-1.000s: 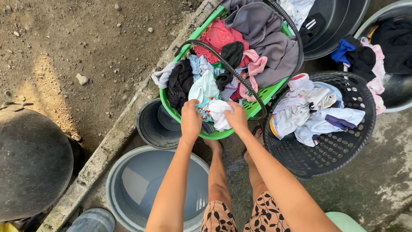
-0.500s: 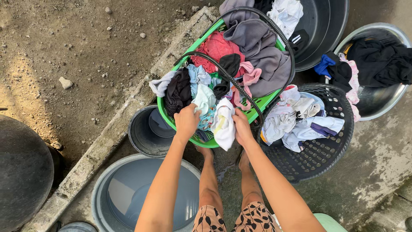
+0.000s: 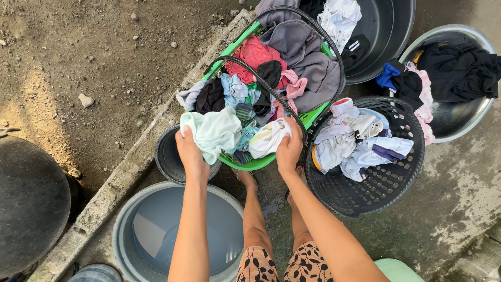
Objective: The person sorts items of clothing from a large pile into different plastic baskets and basins by hand.
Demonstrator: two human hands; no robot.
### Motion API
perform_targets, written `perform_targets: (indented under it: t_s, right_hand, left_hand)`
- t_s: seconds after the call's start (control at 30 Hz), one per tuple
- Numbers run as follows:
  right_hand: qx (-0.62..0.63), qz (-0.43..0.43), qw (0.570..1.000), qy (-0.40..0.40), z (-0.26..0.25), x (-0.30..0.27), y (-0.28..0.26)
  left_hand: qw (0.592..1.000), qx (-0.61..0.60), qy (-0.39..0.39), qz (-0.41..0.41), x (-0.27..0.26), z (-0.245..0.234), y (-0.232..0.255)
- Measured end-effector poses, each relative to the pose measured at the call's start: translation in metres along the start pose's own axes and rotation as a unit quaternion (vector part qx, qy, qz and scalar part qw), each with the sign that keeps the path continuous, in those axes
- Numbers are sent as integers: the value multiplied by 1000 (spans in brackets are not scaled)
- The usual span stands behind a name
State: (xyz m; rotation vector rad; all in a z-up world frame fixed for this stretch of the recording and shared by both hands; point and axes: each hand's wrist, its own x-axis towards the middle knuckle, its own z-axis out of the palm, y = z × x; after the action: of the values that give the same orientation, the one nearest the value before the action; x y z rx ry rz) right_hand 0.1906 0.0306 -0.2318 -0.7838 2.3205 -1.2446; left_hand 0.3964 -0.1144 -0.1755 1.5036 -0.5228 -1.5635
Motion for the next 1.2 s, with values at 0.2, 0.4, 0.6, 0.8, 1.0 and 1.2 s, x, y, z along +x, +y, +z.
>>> perform_targets:
  t_s: [0.2, 0.4, 0.6, 0.8, 1.0, 1.2]
  right_hand:
    - [-149, -110, 967, -174, 30, -8, -45]
    - [-186, -40, 936, -296, 61, -9, -33]
    - [286, 153, 914, -243, -23, -5, -49]
    - [573, 232, 758, -208, -120, 11, -67]
    - [593, 172, 777, -121, -231, 31, -53]
    - [484, 216, 848, 14, -342, 46, 31]
  left_hand:
    - [992, 119, -25, 41, -14, 10, 37]
    - [930, 267, -147, 204, -24, 31, 83]
    - [849, 418, -289, 144, -46, 64, 117]
    - [669, 586, -445, 107, -130, 141, 118]
    - [760, 436, -434, 211, -185, 198, 60]
    - [895, -6, -372, -246, -178, 212, -9]
